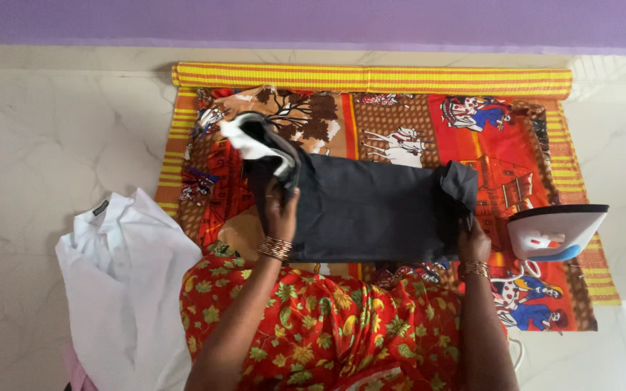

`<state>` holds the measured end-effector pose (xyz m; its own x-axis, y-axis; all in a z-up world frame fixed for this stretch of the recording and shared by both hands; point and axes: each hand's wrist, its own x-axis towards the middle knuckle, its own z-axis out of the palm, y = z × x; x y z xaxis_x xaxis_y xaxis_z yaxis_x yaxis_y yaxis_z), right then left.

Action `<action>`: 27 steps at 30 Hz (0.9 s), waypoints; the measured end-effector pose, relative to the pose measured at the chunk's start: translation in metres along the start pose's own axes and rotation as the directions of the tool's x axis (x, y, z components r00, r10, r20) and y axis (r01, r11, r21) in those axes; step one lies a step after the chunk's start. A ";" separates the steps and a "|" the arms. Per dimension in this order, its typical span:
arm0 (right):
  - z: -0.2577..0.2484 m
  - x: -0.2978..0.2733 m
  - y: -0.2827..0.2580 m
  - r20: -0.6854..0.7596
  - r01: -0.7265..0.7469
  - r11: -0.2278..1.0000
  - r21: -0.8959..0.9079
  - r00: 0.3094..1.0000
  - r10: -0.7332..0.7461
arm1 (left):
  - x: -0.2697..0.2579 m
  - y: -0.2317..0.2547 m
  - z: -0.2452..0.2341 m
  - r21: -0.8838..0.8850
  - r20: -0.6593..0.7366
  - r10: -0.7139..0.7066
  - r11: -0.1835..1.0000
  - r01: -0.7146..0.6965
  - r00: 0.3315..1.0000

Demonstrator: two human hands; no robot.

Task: The person irons a pair of dark trousers laid out on a patterned mat on the floor. They use an electric iron to smooth the fabric, fold the trousers, and iron the folded sections.

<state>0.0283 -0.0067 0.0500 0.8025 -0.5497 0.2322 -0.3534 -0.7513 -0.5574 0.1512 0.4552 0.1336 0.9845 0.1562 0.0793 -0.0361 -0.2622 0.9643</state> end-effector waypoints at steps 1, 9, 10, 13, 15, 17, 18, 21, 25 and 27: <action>0.001 0.001 0.001 -0.010 -0.005 1.000 0.008 1.000 0.005 | -0.006 -0.006 0.024 -0.106 0.055 0.171 0.981 -0.165 0.984; 0.009 0.002 0.011 0.008 -0.037 0.999 0.028 0.999 0.037 | -0.097 -0.083 0.122 0.549 0.662 0.028 0.663 -0.509 0.749; 0.010 0.003 0.012 0.011 -0.037 0.999 0.028 0.999 0.036 | -0.104 -0.086 0.123 0.576 0.684 0.031 0.591 -0.565 0.729; 0.011 0.003 0.017 0.008 -0.001 1.000 0.009 1.000 0.001 | -0.109 -0.084 0.121 0.601 0.705 0.031 0.504 -0.620 0.708; 0.013 0.003 0.018 0.016 -0.002 1.000 0.000 1.000 0.002 | -0.106 -0.077 0.117 0.602 0.714 0.016 0.496 -0.625 0.700; 0.015 0.003 0.019 0.034 -0.034 0.999 -0.002 0.999 0.035 | -0.103 -0.071 0.114 0.598 0.729 -0.009 0.494 -0.631 0.684; 0.016 0.003 0.018 0.031 -0.027 1.000 -0.005 0.999 0.027 | -0.100 -0.069 0.112 0.581 0.737 -0.022 0.530 -0.617 0.675; 0.013 0.005 0.020 0.031 -0.012 1.000 -0.021 0.999 0.012 | -0.087 -0.069 0.105 0.519 0.715 0.047 0.633 -0.574 0.698; 0.013 0.000 0.021 0.081 0.014 0.999 -0.029 0.997 -0.011 | -0.037 -0.081 0.084 0.422 0.381 0.349 0.759 -0.497 0.856; 0.013 -0.003 0.020 0.123 0.044 0.998 -0.036 0.992 -0.040 | 0.002 -0.087 0.067 0.499 0.242 0.285 0.783 -0.371 0.927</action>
<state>0.0251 -0.0154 0.0274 0.8687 -0.4706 0.1546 -0.3346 -0.7876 -0.5175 0.1677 0.4146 0.0334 0.9443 -0.1602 0.2874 -0.3079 -0.7384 0.5999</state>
